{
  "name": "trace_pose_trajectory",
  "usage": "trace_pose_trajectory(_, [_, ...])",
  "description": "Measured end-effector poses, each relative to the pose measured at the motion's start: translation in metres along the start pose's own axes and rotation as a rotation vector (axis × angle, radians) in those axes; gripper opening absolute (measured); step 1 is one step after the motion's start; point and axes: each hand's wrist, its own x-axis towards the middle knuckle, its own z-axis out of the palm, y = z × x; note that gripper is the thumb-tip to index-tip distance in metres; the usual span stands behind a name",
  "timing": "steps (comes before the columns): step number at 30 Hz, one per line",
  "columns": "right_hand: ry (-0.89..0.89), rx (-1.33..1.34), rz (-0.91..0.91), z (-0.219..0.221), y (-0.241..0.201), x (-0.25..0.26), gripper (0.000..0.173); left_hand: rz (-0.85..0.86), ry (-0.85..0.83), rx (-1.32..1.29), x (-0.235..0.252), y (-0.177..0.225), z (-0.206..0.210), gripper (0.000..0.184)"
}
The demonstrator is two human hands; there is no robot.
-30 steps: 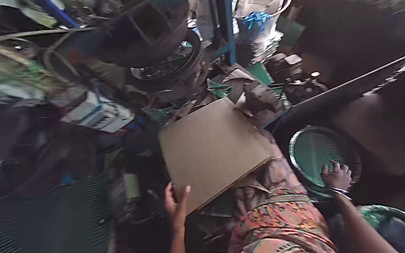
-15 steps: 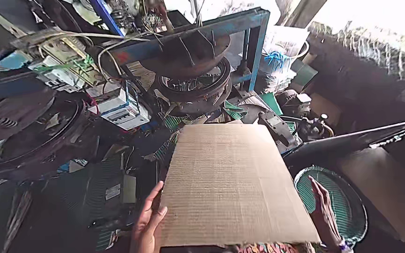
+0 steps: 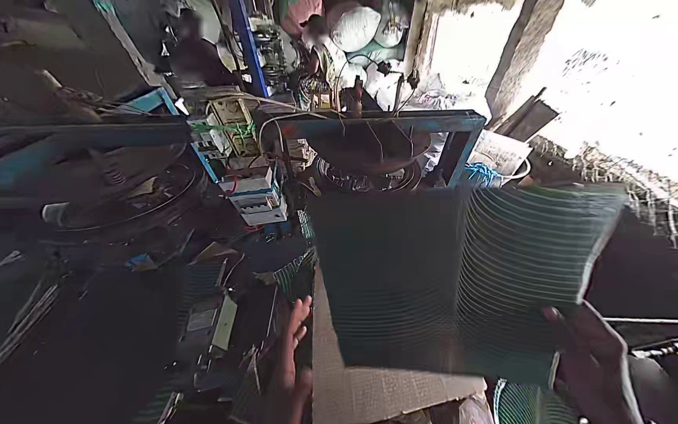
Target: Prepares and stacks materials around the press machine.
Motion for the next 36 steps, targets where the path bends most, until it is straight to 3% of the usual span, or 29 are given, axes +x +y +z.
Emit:
trace_pose_trajectory(3, [-0.006, 0.057, 0.165, 0.022, 0.005, 0.000, 0.027, -0.070, -0.042, 0.026, -0.032, -0.009, 0.027, 0.098])
trace_pose_trajectory(5, [-0.007, 0.086, 0.245, 0.037, 0.017, 0.001, 0.028, -0.170, 0.081, -0.018, -0.042, -0.009, 0.038, 0.084])
trace_pose_trajectory(7, [-0.070, 0.120, 0.296, 0.042, 0.031, 0.006, 0.043, -0.252, 0.207, -0.109, -0.038, -0.007, 0.041, 0.072])
trace_pose_trajectory(9, [-0.115, 0.131, 0.322, 0.047, 0.035, 0.016, 0.054, -0.342, 0.230, -0.175, -0.022, -0.007, 0.030, 0.069])
trace_pose_trajectory(12, [-0.083, 0.208, 0.329, 0.050, 0.027, 0.022, 0.061, -0.390, 0.315, -0.217, 0.016, -0.013, 0.015, 0.065])
trace_pose_trajectory(19, [0.149, 0.199, 0.276, 0.018, 0.027, -0.006, 0.052, -0.377, 0.340, -0.251, 0.152, -0.022, 0.016, 0.059])
trace_pose_trajectory(24, [0.189, 0.074, 0.318, -0.014, 0.045, -0.045, 0.047, -0.387, 0.299, -0.070, 0.289, -0.061, 0.030, 0.059])
trace_pose_trajectory(27, [0.222, -0.047, 0.337, -0.026, 0.050, -0.059, 0.047, -0.392, 0.288, 0.041, 0.345, -0.081, 0.036, 0.059])
trace_pose_trajectory(31, [0.274, -0.177, 0.325, -0.034, 0.062, -0.067, 0.046, -0.403, 0.267, 0.092, 0.367, -0.086, 0.037, 0.059])
trace_pose_trajectory(36, [0.270, -0.258, 0.288, -0.034, 0.088, -0.053, 0.045, -0.404, 0.272, 0.046, 0.349, -0.082, 0.027, 0.056])
